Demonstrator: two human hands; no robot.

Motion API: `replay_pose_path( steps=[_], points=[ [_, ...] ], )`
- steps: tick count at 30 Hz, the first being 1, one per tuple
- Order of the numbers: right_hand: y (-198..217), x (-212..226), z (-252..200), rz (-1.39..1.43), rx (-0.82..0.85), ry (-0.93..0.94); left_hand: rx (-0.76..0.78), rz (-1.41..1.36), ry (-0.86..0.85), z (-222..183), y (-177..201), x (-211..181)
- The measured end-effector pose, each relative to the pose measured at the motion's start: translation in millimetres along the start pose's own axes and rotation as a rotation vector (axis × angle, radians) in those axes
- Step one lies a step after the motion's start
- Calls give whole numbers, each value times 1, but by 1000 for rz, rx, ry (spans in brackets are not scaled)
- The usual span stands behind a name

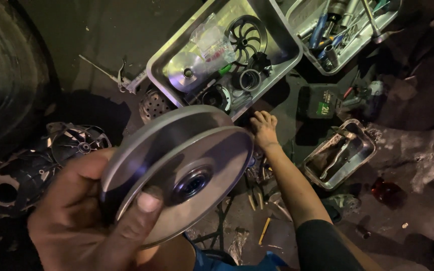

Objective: Inspecting and manipulating a motorcycle CVT pulley assembly during a repair or maintenance task.

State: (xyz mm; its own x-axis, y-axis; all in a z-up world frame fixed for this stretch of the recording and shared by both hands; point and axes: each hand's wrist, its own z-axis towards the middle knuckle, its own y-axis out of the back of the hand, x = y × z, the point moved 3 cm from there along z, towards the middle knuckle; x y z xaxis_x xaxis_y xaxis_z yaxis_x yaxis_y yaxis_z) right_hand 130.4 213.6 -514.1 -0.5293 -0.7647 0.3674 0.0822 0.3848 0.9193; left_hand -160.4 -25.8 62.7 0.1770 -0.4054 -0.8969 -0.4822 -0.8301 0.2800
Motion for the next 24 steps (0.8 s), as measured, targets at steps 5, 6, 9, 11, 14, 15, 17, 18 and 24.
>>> replay_pose_path(
  steps=[5, 6, 9, 11, 14, 15, 17, 18, 24],
  points=[
    [-8, -5, 2, -3, -3, 18, -32, 50, 59, 0, -2, -3],
    [-4, -1, 4, -2, -3, 17, -32, 51, 59, -1, -2, -3],
    [6, 7, 6, -71, 3, 30, -59, 32, 99, -2, -2, 1],
    [10, 11, 8, -182, -11, 8, 25, 7, -55, -1, -3, -2],
    [5, 10, 8, -90, 10, -76, 46, -8, -99, 0, 0, 6],
    [1, 8, 8, -90, 9, -74, 44, -9, -100, 0, -1, 7],
    [-8, 2, 6, -63, 25, -141, -18, -9, -54, -1, -1, 10],
    [-5, 6, 7, -64, 24, -140, -18, -9, -54, -1, -1, 7],
    [-9, 7, 3, -13, -39, -214, 31, 19, -99, -3, -4, -3]
  ],
)
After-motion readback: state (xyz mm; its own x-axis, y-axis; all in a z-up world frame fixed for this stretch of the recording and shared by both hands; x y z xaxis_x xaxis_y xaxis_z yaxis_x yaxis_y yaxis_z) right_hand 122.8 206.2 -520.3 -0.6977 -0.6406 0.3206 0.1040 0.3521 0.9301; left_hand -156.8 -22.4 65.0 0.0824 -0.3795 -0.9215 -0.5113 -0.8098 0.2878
